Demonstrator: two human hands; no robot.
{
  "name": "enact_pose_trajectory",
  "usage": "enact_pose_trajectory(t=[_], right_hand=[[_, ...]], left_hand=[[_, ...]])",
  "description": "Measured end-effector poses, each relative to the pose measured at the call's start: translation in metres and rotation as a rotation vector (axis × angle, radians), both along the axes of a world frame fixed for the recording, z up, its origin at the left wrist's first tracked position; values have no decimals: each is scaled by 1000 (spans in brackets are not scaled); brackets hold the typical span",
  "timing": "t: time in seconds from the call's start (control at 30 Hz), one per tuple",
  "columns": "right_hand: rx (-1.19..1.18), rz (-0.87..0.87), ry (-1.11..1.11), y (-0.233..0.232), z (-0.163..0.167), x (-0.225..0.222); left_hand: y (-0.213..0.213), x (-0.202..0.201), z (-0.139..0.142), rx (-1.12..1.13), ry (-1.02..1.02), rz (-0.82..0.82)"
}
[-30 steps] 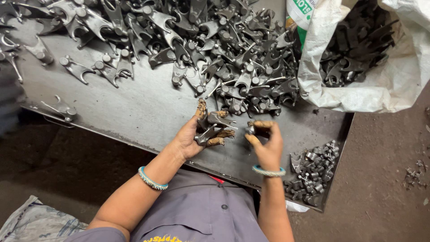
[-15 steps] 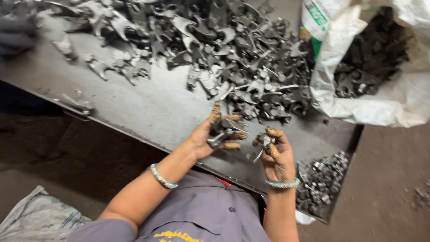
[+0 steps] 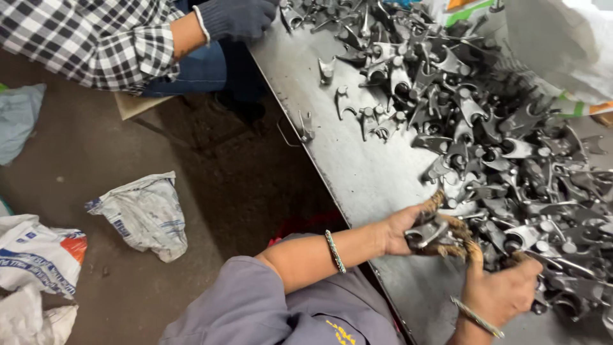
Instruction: The person sorts and inspects metal castings on a work table, picking up individual fork-shaped parts by hand, turning them over to check them, and placing them into piles and into open bags on the table. They continue handling the castings one at a time throughout the clip, with another worker sorting at the same table near the end.
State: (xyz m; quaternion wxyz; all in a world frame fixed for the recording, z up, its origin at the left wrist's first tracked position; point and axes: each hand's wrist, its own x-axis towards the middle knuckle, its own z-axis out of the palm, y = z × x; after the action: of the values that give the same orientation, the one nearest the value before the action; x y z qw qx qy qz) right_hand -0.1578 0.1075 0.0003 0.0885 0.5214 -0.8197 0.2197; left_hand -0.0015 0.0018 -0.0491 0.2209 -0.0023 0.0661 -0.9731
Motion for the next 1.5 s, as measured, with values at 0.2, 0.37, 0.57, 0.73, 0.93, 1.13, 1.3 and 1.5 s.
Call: enact_pose_trajectory(t=[0.2, 0.37, 0.57, 0.73, 0.93, 1.13, 1.3, 1.5], right_hand=[[63, -96, -173, 1, -13, -9], [33, -60, -186, 12, -12, -4], [42, -49, -228, 41, -13, 11], [-47, -40, -211, 75, -10, 14], [-229, -130, -444, 116, -5, 3], [-368, -108, -465, 114, -14, 7], [-360, -130, -424, 107, -14, 24], [-612, -55, -1006, 103, -22, 22]], left_hand=[[-15, 5, 7, -27, 38, 22], [-7, 3, -3, -14, -55, -3], [2, 0, -15, 7, -138, -29], [6, 0, -23, -13, -56, -59], [7, 1, -25, 42, -21, -86], [12, 6, -31, 100, -256, -102], [13, 20, -35, 46, -209, -131], [11, 26, -26, 68, -351, -185]])
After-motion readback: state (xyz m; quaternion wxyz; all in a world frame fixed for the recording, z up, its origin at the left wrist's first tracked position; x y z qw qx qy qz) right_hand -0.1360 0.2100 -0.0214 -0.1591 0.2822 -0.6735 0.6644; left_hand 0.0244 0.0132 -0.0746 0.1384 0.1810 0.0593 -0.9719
